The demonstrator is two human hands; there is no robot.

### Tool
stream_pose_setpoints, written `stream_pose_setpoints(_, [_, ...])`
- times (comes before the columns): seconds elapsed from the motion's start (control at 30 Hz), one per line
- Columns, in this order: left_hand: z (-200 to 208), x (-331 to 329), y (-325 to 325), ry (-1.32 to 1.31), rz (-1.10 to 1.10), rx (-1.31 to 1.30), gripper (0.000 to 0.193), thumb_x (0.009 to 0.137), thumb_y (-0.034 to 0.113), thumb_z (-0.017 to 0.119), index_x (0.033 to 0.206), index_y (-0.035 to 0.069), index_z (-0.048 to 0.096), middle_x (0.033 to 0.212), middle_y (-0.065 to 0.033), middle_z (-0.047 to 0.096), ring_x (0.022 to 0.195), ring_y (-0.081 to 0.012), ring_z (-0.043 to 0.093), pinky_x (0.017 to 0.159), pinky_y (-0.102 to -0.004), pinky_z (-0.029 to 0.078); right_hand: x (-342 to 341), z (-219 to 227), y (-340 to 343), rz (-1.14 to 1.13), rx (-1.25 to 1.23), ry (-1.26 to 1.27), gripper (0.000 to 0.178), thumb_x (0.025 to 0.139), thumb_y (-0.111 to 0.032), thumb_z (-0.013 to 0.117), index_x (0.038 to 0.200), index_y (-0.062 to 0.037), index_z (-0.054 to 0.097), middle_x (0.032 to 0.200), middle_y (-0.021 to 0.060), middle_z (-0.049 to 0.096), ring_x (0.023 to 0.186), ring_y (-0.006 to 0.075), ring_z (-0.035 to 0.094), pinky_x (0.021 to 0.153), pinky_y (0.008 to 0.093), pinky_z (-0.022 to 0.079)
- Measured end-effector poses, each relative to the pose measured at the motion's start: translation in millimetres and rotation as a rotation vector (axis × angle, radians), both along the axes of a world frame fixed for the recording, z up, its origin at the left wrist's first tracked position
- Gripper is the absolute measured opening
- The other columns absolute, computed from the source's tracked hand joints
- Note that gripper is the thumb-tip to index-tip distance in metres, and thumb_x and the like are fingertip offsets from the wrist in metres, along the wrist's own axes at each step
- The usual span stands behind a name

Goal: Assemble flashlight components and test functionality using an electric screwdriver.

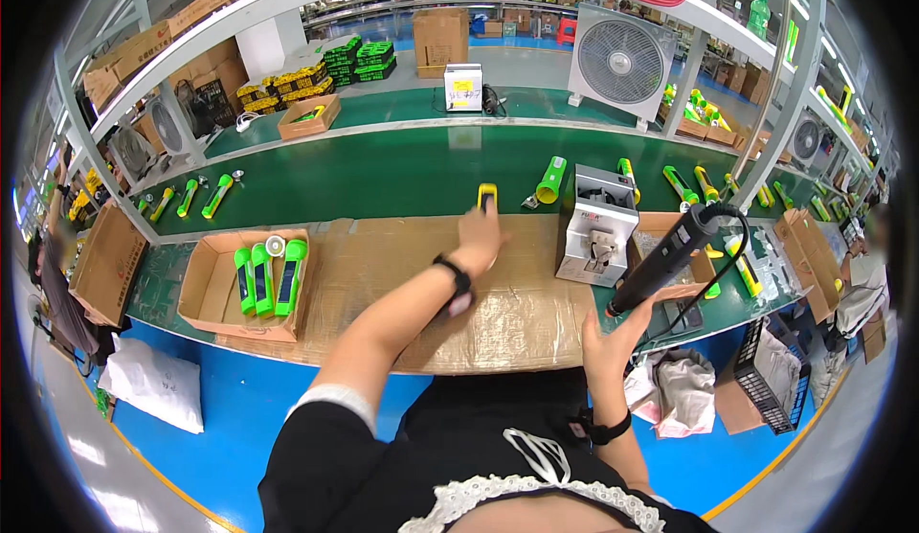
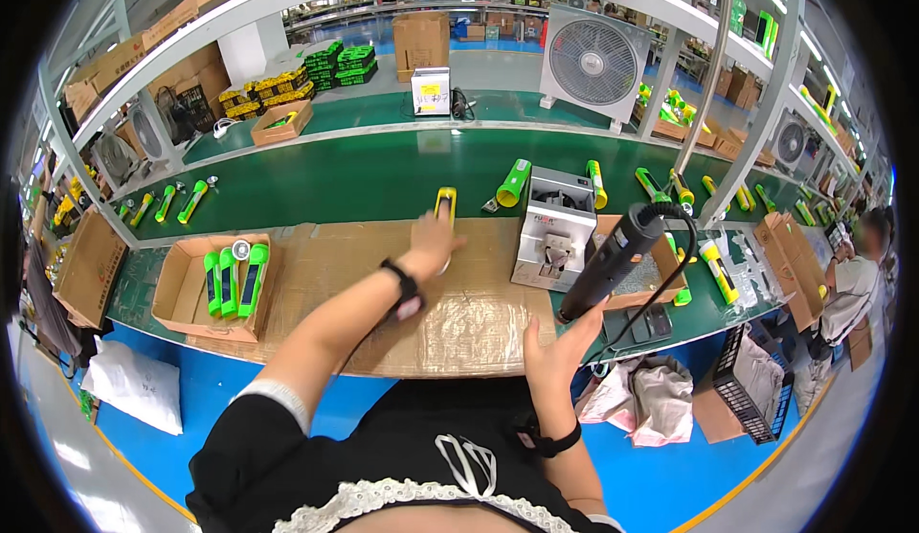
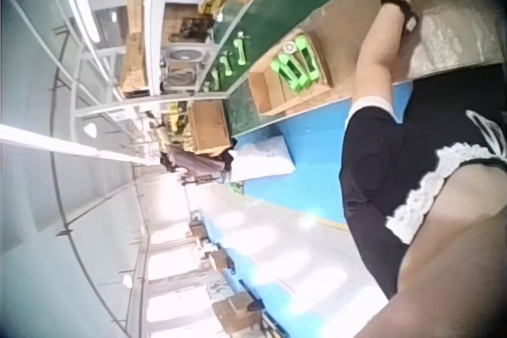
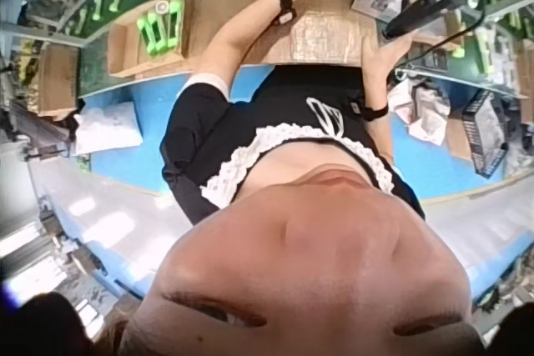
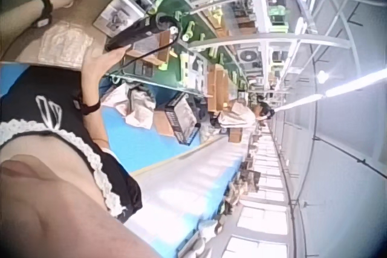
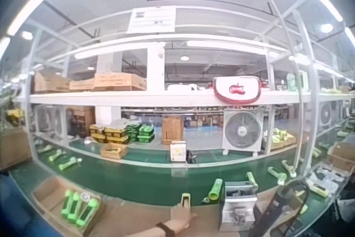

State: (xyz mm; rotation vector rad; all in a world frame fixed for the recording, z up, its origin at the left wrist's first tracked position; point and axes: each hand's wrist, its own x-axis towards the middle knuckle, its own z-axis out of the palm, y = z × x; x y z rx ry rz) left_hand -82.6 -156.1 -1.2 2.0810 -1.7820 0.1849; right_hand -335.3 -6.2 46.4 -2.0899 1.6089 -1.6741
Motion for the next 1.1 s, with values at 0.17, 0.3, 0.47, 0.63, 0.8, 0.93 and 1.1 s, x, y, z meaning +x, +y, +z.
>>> stream_pose_setpoints(0.17, [10.1,-38.3,-81.3,0.025,0.043,-0.371,0.054,0.074,0.034,0.071,0.108,-0.001,0.049,0.090,-0.0162,0.056,0.086,-0.0322,0.057,0.072,-0.0425,0.045,-38.4,-11.3,26.8,-0.105,0.024,0.021,0.066,0.071,-0.001,0.063,0.131,0.0048,0.035,0.129,0.0249,0.038,0.120,0.0403,0.039,0.103,0.0433,0.029])
stream_pose_setpoints(0.3, [33.0,-80.0,-66.3,0.128,-0.182,-0.242,0.027,0.073,0.013,0.062,0.096,0.000,0.055,0.091,-0.0170,0.058,0.083,-0.0339,0.060,0.069,-0.0441,0.047,-75.3,-82.9,68.5,0.045,0.205,0.019,0.031,0.070,0.001,0.062,0.100,0.0013,0.055,0.099,0.0186,0.058,0.098,0.0339,0.056,0.086,0.0400,0.044])
stream_pose_setpoints(0.47, [59.7,-90.3,-4.5,0.120,-0.669,0.213,0.027,0.078,0.027,0.063,0.081,0.001,0.065,0.080,-0.0207,0.065,0.077,-0.0353,0.064,0.067,-0.0454,0.051,-107.9,-164.7,111.3,0.068,0.735,0.034,0.016,0.075,-0.010,0.062,0.088,-0.0031,0.061,0.072,0.0141,0.063,0.070,0.0328,0.064,0.067,0.0410,0.051])
stream_pose_setpoints(0.63, [139.4,-84.9,61.5,0.213,-0.712,0.219,0.033,0.083,0.032,0.061,0.093,0.001,0.062,0.080,-0.0162,0.066,0.073,-0.0311,0.064,0.065,-0.0391,0.050,-141.9,-223.6,106.7,-0.128,0.981,0.306,0.021,0.078,-0.026,0.059,0.083,-0.0054,0.062,0.075,0.0185,0.065,0.071,0.0376,0.063,0.067,0.0455,0.051])
stream_pose_setpoints(0.8, [199.9,-84.8,118.6,0.372,-1.209,-0.253,0.018,0.075,0.016,0.071,0.086,0.005,0.062,0.073,-0.0086,0.060,0.071,-0.0206,0.062,0.059,-0.0319,0.047,-99.1,-181.9,78.2,-0.065,0.867,0.316,0.026,0.082,-0.029,0.055,0.078,-0.0046,0.062,0.070,0.0185,0.063,0.067,0.0370,0.063,0.061,0.0460,0.051])
stream_pose_setpoints(0.93, [190.5,-63.5,164.6,0.508,-1.708,-0.505,0.005,0.073,0.011,0.071,0.075,0.008,0.067,0.077,-0.0062,0.063,0.070,-0.0217,0.061,0.058,-0.0352,0.046,-67.1,-169.3,52.5,0.156,0.884,0.523,0.031,0.083,-0.033,0.054,0.075,-0.0041,0.063,0.069,0.0178,0.063,0.066,0.0360,0.063,0.059,0.0453,0.050])
stream_pose_setpoints(1.1, [193.2,-39.7,166.5,0.435,-2.306,-0.714,0.019,0.070,0.009,0.059,0.074,-0.009,0.062,0.071,-0.0163,0.060,0.062,-0.0279,0.059,0.056,-0.0387,0.050,-54.1,-191.3,31.2,0.152,0.882,0.673,0.037,0.082,-0.039,0.052,0.071,-0.0062,0.066,0.067,0.0146,0.064,0.062,0.0326,0.063,0.057,0.0450,0.050])
